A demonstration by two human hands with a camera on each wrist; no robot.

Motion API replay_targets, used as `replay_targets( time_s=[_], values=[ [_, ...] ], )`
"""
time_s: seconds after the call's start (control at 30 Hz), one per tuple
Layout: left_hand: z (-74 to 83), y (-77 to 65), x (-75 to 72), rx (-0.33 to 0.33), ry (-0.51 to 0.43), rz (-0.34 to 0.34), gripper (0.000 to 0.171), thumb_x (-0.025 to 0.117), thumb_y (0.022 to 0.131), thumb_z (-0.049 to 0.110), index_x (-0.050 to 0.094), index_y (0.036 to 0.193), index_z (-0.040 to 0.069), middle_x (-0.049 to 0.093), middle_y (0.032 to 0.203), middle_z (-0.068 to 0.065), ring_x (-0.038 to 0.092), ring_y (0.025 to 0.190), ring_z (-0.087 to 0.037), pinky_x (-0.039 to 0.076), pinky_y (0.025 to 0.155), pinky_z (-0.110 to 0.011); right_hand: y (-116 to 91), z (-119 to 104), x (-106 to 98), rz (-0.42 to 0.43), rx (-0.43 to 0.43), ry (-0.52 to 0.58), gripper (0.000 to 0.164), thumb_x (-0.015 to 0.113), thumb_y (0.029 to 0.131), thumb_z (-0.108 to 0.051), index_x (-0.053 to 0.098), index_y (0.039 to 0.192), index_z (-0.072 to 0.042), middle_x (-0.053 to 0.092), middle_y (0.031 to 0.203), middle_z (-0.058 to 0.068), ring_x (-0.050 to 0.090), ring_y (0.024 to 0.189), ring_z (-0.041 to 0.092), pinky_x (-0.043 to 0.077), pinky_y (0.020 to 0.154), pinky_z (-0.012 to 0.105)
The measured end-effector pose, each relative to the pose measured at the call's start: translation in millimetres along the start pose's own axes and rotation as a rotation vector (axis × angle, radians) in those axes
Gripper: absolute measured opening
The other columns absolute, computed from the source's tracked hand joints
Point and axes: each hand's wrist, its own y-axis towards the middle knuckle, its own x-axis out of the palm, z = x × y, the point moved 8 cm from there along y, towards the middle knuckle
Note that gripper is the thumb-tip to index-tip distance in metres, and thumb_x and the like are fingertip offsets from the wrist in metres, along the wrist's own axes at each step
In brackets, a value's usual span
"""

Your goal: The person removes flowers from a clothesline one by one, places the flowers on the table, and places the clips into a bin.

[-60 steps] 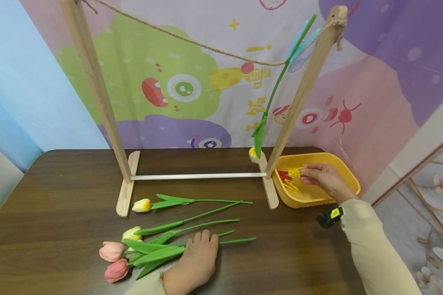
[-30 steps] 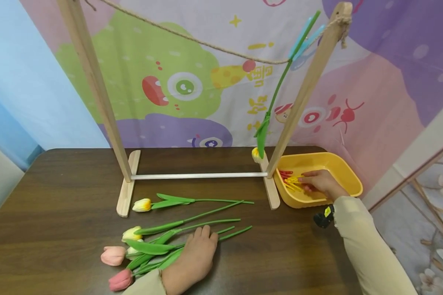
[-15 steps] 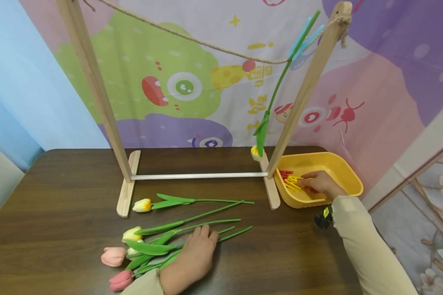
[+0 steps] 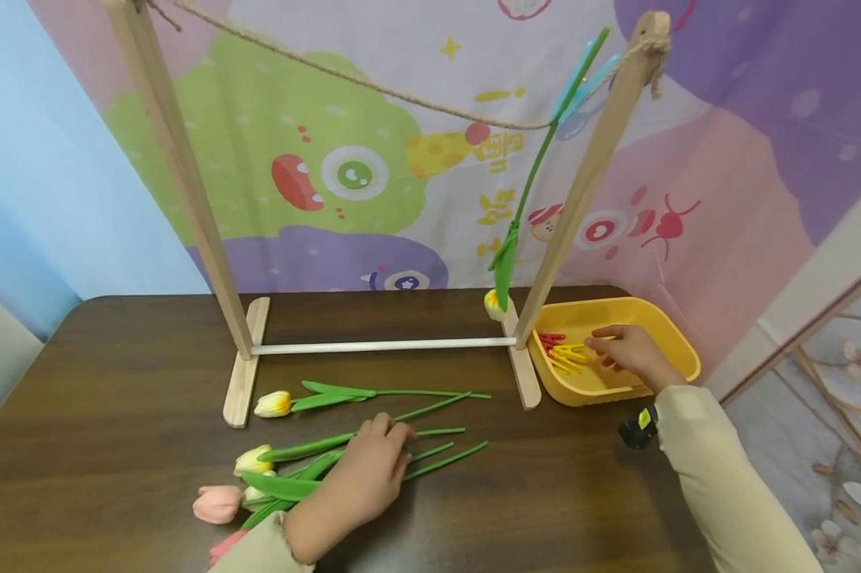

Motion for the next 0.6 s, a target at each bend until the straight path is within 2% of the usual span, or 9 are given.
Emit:
replay_targets(
  time_s=[0.1,0.2,0.37,0.43,0.6],
  values=[
    [-3.2,3.1,-7.3,-0.033,-0.051,-0.002,0.016,0.061,0.088,0.005,0.06,0.103,0.002,0.052,0.095,-0.01,0.05,0.083,-0.023,0.041,0.066,-0.037,-9,-10,-9,0.043,-0.011,0.057,0.056,0.048,0.096,-0.038,0.047,0.13,0.007,0.058,0.115,0.027,0.063,0.08,0.017,0.053,0.07,0.026],
    [-5.5,6.7,-18.4,-0.068,-0.084,0.017,0.017,0.06,0.09,0.007,0.06,0.107,0.003,0.053,0.097,-0.01,0.05,0.083,-0.022,0.041,0.068,-0.037,-20,-27,-22,0.102,-0.055,0.147,0.055,0.046,0.097,-0.038,0.049,0.127,0.008,0.061,0.108,0.022,0.063,0.076,0.01,0.053,0.07,0.024],
    [-6.5,15.4,-41.3,-0.088,-0.092,0.077,0.018,0.059,0.091,0.009,0.06,0.109,0.005,0.053,0.098,-0.009,0.045,0.077,-0.015,0.039,0.068,-0.032,-39,-60,-42,0.193,-0.146,0.256,0.055,0.048,0.096,-0.04,0.052,0.123,0.007,0.063,0.085,-0.008,0.062,0.07,0.001,0.053,0.067,0.02],
    [-6.0,19.5,-49.2,-0.093,-0.095,0.088,0.019,0.058,0.092,0.01,0.059,0.11,0.006,0.054,0.101,-0.009,0.046,0.079,-0.016,0.04,0.069,-0.032,-45,-74,-47,0.216,-0.184,0.29,0.053,0.049,0.095,-0.041,0.054,0.121,0.005,0.061,0.08,-0.015,0.062,0.07,0.0,0.052,0.067,0.019],
    [-0.7,32.1,-69.0,-0.079,-0.12,0.123,0.022,0.056,0.093,0.011,0.058,0.113,0.004,0.054,0.104,-0.011,0.051,0.089,-0.022,0.045,0.076,-0.036,-60,-109,-56,0.267,-0.288,0.399,0.031,0.055,0.094,-0.034,0.062,0.106,-0.007,0.064,0.077,-0.016,0.063,0.068,0.002,0.052,0.065,0.018]
  ],
)
